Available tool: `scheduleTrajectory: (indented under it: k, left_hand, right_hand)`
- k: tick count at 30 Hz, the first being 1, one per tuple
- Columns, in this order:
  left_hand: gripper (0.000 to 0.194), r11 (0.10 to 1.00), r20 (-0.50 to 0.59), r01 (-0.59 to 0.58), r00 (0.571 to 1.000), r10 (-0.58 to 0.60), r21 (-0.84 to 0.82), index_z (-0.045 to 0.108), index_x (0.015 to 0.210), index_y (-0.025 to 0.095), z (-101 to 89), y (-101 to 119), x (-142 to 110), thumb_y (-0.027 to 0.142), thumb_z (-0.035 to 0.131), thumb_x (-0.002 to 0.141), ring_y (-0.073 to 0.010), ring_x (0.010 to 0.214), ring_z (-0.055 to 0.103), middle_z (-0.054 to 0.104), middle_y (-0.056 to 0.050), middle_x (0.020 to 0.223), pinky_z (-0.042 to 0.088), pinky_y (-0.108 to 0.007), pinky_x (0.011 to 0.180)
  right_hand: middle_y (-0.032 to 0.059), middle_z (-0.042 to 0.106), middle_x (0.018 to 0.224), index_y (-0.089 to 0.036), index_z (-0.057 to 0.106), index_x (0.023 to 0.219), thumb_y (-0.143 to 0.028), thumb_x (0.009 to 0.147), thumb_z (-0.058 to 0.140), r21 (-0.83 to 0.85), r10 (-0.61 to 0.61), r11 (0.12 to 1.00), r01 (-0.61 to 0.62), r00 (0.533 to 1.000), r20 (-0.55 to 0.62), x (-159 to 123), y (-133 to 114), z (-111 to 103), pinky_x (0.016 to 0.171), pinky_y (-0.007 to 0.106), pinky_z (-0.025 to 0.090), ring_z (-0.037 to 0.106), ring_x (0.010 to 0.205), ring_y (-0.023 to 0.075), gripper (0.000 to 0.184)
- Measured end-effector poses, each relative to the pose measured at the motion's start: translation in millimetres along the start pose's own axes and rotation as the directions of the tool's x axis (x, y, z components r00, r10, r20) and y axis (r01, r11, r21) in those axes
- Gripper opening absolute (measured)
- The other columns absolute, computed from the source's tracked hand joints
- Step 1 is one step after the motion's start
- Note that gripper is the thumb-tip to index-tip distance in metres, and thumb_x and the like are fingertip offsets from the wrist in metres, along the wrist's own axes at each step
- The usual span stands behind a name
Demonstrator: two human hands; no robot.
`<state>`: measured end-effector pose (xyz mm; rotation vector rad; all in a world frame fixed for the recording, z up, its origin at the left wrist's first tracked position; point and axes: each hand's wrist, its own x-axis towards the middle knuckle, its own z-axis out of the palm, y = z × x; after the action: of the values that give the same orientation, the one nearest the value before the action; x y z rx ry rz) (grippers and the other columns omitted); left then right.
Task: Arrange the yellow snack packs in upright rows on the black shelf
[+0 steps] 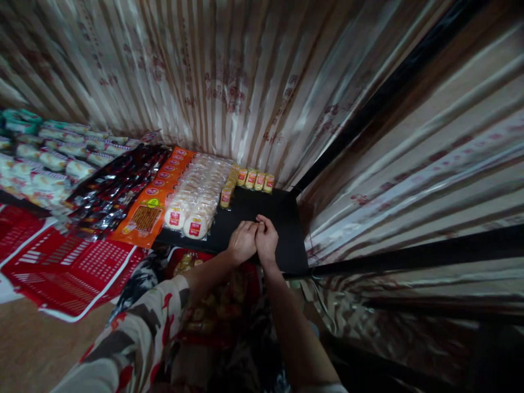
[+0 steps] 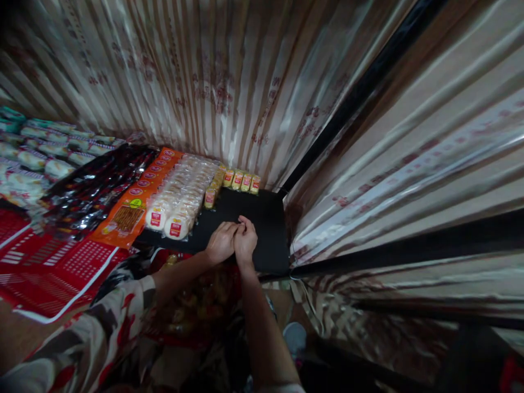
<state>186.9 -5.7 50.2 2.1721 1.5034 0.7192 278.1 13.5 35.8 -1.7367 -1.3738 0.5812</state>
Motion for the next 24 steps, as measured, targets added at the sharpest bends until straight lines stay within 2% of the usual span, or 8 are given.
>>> scheduleTrajectory:
  k: [3,5,8,11,14,17,21,24]
  left_hand:
    - [0.03,0.994,-0.037,-0.018,0.999,0.015,-0.107,0.056,0.11,0.016,-6.1,-2,-48,0.021,0.04,0.085,-0.0193,0.106,0.049,0.056,-0.009,0.111,0.04,-0.032,0.097]
    - [0.028,0.984,-0.038,0.027,0.999,-0.034,-0.175,0.057,0.106,0.016,-5.5,-5,-80,0.021,0.038,0.086,-0.0177,0.101,0.052,0.057,-0.009,0.105,0.044,-0.03,0.091]
    - [0.025,0.971,0.029,0.132,0.991,-0.129,-0.197,0.058,0.103,0.017,4.0,-15,-120,0.02,0.042,0.083,-0.0168,0.094,0.055,0.058,-0.009,0.102,0.046,-0.029,0.086]
    - [0.028,0.934,0.157,0.299,0.95,-0.271,-0.196,0.06,0.101,0.018,21.2,-29,-144,0.015,0.039,0.083,-0.0161,0.095,0.057,0.06,-0.008,0.104,0.046,-0.029,0.088]
    - [0.034,0.877,0.242,0.433,0.891,-0.383,-0.206,0.058,0.109,0.015,39.6,-39,-151,0.012,0.037,0.083,-0.0162,0.106,0.055,0.059,-0.009,0.114,0.042,-0.029,0.096]
    - [0.039,0.834,0.296,0.514,0.844,-0.448,-0.2,0.053,0.119,0.014,53.8,-43,-149,0.013,0.038,0.082,-0.0165,0.114,0.053,0.055,-0.011,0.125,0.039,-0.028,0.1]
    - [0.041,0.786,0.38,0.591,0.78,-0.497,-0.183,0.052,0.121,0.011,67.1,-42,-142,0.015,0.038,0.083,-0.0197,0.112,0.056,0.056,-0.014,0.124,0.041,-0.03,0.098]
    - [0.041,0.758,0.422,0.611,0.764,-0.488,-0.231,0.053,0.12,0.012,74.5,-43,-141,0.015,0.037,0.083,-0.0195,0.114,0.055,0.059,-0.013,0.123,0.039,-0.031,0.1]
  right_hand:
    - [0.0072,0.066,0.103,-0.016,0.062,0.102,-0.023,0.083,0.03,0.036,-0.078,0.996,0.078,0.997,0.007,-52,-5,-3,0.089,0.028,0.044,0.059,0.096,0.0156,0.038]
    - [0.0067,0.067,0.098,-0.018,0.064,0.095,-0.022,0.083,0.03,0.045,-0.118,0.992,0.116,0.993,0.032,-86,-3,-3,0.089,0.03,0.044,0.059,0.096,0.0164,0.036]
    - [0.0067,0.068,0.097,-0.019,0.066,0.092,-0.019,0.081,0.031,0.011,-0.104,0.995,0.103,0.98,0.171,-124,10,1,0.089,0.03,0.044,0.06,0.094,0.0165,0.036]
    - [0.0083,0.067,0.105,-0.018,0.065,0.101,-0.017,0.082,0.035,-0.19,0.006,0.979,0.069,0.928,0.373,-142,31,4,0.091,0.03,0.043,0.06,0.098,0.0176,0.035]
    - [0.0106,0.062,0.117,-0.018,0.059,0.117,-0.017,0.085,0.037,-0.397,0.117,0.91,0.118,0.847,0.518,-142,51,4,0.094,0.03,0.041,0.059,0.104,0.0189,0.038]
    - [0.0122,0.061,0.12,-0.017,0.052,0.126,-0.015,0.087,0.036,-0.503,0.21,0.853,0.137,0.793,0.572,-135,64,1,0.093,0.03,0.041,0.059,0.107,0.0197,0.042]
    - [0.0137,0.062,0.118,-0.016,0.046,0.132,-0.018,0.088,0.036,-0.546,0.281,0.826,0.14,0.738,0.614,-131,72,3,0.09,0.031,0.043,0.06,0.106,0.0211,0.045]
    - [0.0149,0.06,0.121,-0.017,0.042,0.134,-0.021,0.089,0.036,-0.528,0.26,0.833,0.164,0.726,0.636,-134,72,8,0.087,0.03,0.044,0.062,0.103,0.0209,0.046]
